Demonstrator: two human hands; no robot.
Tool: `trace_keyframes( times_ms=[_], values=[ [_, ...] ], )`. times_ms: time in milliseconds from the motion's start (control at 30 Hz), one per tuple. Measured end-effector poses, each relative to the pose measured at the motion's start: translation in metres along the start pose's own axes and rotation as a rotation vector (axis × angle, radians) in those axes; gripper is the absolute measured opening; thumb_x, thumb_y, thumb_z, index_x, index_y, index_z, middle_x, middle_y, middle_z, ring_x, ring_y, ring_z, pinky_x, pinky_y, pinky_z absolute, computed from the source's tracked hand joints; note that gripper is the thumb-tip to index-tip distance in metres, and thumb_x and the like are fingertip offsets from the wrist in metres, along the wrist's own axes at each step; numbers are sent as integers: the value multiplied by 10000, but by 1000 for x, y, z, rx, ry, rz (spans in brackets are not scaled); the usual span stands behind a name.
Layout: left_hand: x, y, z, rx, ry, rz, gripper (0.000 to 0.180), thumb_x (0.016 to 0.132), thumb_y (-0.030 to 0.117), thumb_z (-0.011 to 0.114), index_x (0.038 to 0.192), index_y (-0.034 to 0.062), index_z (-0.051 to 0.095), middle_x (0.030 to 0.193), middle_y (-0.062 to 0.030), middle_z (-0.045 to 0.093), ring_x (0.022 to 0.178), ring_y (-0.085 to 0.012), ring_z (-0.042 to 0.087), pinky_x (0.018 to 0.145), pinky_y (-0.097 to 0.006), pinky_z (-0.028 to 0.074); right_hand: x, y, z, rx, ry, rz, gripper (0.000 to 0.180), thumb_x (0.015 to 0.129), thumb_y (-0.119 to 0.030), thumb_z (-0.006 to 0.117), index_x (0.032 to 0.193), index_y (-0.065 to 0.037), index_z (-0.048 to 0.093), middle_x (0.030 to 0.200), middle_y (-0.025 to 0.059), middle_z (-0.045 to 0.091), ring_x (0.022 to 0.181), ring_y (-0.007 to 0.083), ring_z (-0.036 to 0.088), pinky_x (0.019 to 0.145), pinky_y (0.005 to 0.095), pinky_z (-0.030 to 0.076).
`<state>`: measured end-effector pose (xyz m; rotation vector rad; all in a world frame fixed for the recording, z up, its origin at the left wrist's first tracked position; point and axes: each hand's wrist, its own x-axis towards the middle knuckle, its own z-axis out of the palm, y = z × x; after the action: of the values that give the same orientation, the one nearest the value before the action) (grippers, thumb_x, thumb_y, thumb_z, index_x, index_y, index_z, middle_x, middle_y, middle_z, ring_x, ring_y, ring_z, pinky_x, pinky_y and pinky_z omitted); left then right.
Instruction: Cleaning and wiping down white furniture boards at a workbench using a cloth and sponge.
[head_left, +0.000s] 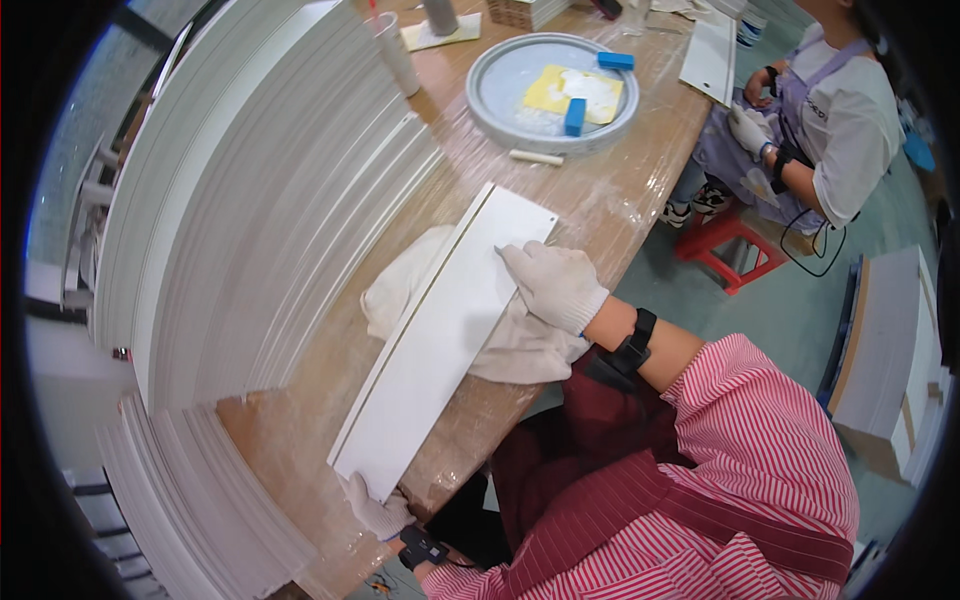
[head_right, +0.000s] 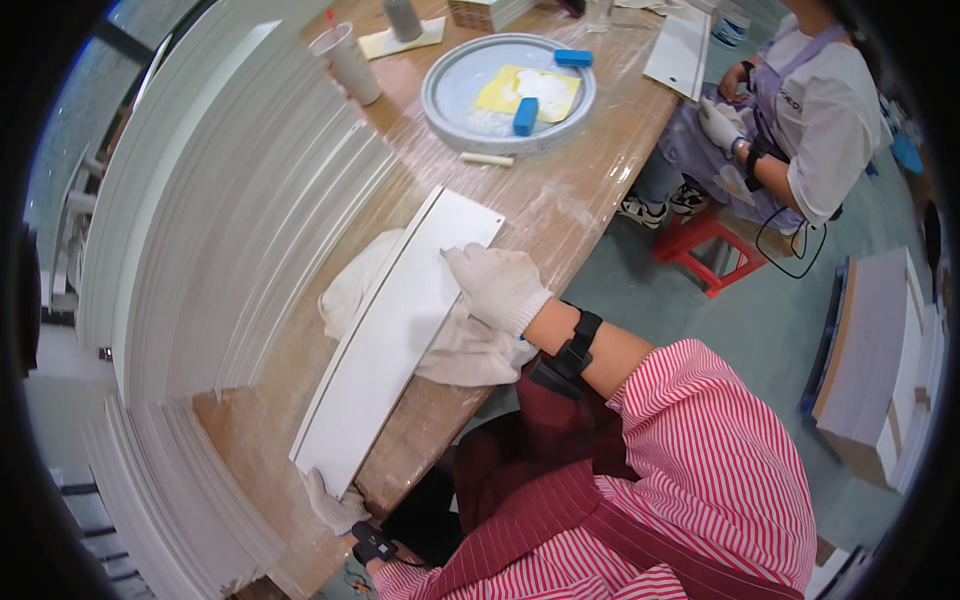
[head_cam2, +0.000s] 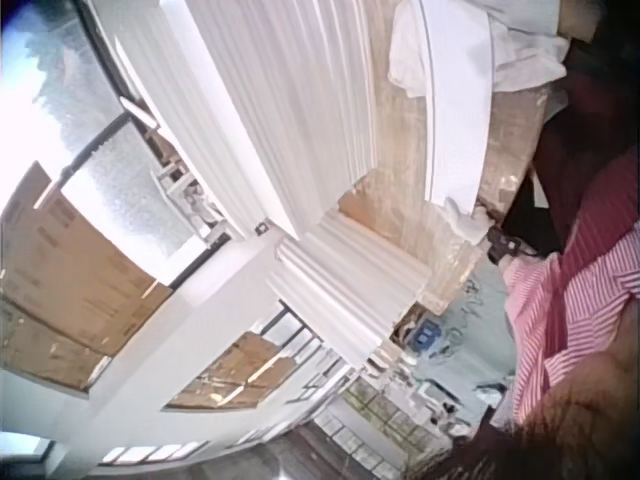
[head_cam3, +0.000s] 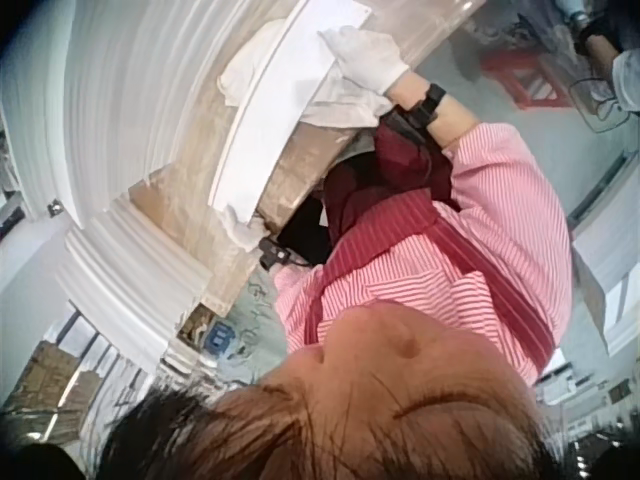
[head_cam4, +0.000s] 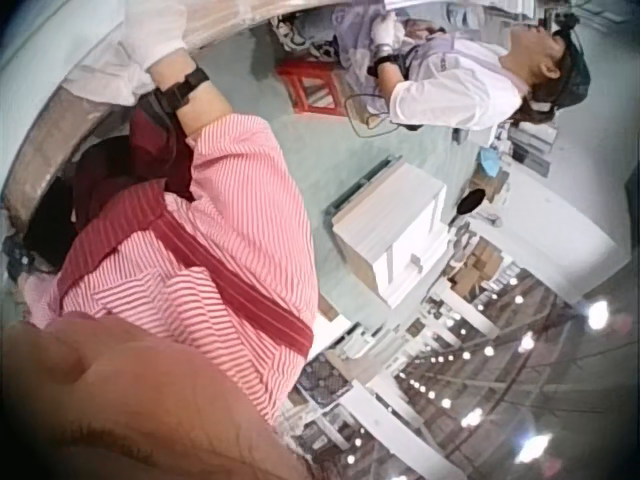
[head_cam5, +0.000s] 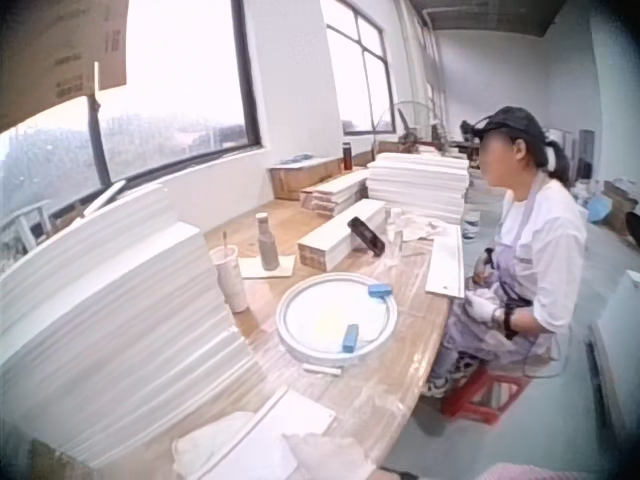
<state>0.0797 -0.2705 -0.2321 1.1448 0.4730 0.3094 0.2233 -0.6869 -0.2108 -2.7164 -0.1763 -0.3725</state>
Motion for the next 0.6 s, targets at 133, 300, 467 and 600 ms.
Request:
trace_keyframes(
  times_ms=[133, 300, 467, 600],
  values=[
    [-2, 7, 4, -6, 95, -24, 589, 1014, 110, 497, 1571, -19, 355, 1468, -182, 542, 1303, -295, 591, 1066, -395, 520, -8, -27, 17, -1, -94, 2, 358, 974, -224, 509, 1307, -145, 614, 927, 95, 667, 804, 314, 705, 659, 462, 557],
    [-2, 8, 22, -119, 65, -84, 571, 1003, 89, 504, 1554, -2, 387, 1410, -169, 584, 1235, -279, 634, 1006, -383, 558, -24, -66, 12, -9, -109, -121, 353, 965, -198, 535, 1300, -122, 614, 939, 107, 671, 774, 321, 710, 662, 455, 566],
    [-2, 14, 19, -152, -76, -87, 554, 1019, 64, 476, 1555, -16, 364, 1450, -196, 548, 1298, -305, 589, 1068, -413, 518, -49, -118, 29, 46, -170, -171, 350, 946, -155, 549, 1283, -86, 612, 940, 111, 672, 730, 324, 712, 644, 429, 571],
    [-4, 15, 22, 77, -42, -51, 608, 994, 81, 496, 1574, -13, 340, 1396, -179, 577, 1221, -287, 635, 987, -395, 560, -72, -169, 62, 230, -19, -319, 382, 900, -110, 569, 1276, -101, 633, 985, 92, 700, 806, 282, 727, 661, 394, 580]
  ],
)
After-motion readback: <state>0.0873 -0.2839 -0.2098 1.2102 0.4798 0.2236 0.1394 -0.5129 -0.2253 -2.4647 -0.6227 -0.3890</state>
